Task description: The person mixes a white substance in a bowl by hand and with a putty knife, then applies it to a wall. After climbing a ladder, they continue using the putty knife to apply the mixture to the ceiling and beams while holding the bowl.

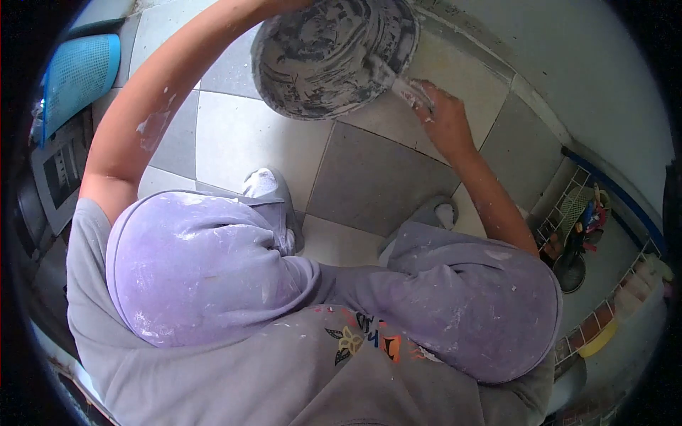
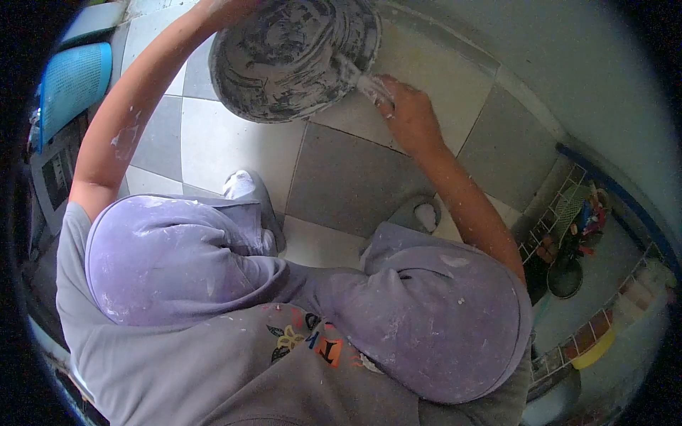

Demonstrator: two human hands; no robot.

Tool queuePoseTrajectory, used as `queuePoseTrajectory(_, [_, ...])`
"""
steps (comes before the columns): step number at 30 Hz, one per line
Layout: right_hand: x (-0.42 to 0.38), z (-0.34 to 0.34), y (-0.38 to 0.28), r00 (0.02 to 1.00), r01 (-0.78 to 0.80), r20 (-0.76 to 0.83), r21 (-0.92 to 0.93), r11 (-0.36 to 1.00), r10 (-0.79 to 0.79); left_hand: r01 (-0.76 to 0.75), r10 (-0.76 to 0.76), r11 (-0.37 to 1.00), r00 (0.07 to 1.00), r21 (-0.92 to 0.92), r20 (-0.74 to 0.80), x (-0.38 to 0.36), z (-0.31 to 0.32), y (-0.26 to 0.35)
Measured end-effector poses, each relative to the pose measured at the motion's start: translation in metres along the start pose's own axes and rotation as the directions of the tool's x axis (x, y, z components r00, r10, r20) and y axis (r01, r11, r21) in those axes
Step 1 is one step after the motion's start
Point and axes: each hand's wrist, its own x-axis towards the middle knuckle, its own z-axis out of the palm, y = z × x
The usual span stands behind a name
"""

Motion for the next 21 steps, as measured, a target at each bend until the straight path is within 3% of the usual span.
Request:
queuePoseTrajectory(2, [-0.008,-0.008,-0.018,0.959,-0.244,0.196,0.204,0.948,0.204,0.013,-0.013,0.997,1.000,0.082,0.001,-0.009,-0.011,-0.013])
queuePoseTrajectory(3, [-0.013,-0.006,-0.022,0.972,-0.207,0.163,0.229,0.951,0.172,0.132,-0.132,0.989,0.991,0.063,0.001,-0.019,-0.016,-0.010])
queuePoseTrajectory(5, [-0.023,-0.002,-0.026,0.989,-0.139,0.095,0.275,0.951,0.117,0.084,-0.089,0.995,0.989,-0.045,-0.115,-0.033,-0.014,-0.019])
queuePoseTrajectory(6, [-0.027,-0.002,-0.025,0.982,-0.145,0.152,0.210,0.967,0.114,0.056,-0.072,0.994,0.982,-0.099,-0.172,-0.039,-0.010,-0.023])
queuePoseTrajectory(9, [-0.035,-0.008,-0.029,0.948,-0.150,0.290,0.033,0.988,0.134,0.206,-0.246,0.940,0.962,-0.273,-0.121,-0.050,-0.004,-0.019])
queuePoseTrajectory(12, [-0.034,-0.013,-0.039,0.946,-0.119,0.299,-0.049,0.992,0.128,0.150,-0.194,0.959,0.966,-0.241,-0.171,-0.055,-0.001,-0.015])
queuePoseTrajectory(15, [-0.030,-0.009,-0.032,0.969,-0.065,0.233,-0.067,0.996,0.079,0.012,-0.006,1.000,0.966,0.025,-0.259,-0.060,0.005,0.005])
queuePoseTrajectory(18, [-0.024,-0.010,-0.032,0.964,-0.031,0.257,-0.120,0.992,0.061,0.081,-0.119,0.977,0.974,-0.196,-0.191,-0.062,0.017,0.026])
queuePoseTrajectory(19, [-0.023,-0.007,-0.030,0.967,0.001,0.254,-0.110,0.994,0.027,0.070,-0.140,0.916,0.979,-0.396,-0.150,-0.063,0.026,0.025])
queuePoseTrajectory(21, [-0.019,-0.006,-0.028,0.957,0.013,0.290,-0.065,0.998,0.006,0.076,-0.155,0.898,0.976,-0.434,-0.150,-0.062,0.034,0.033])
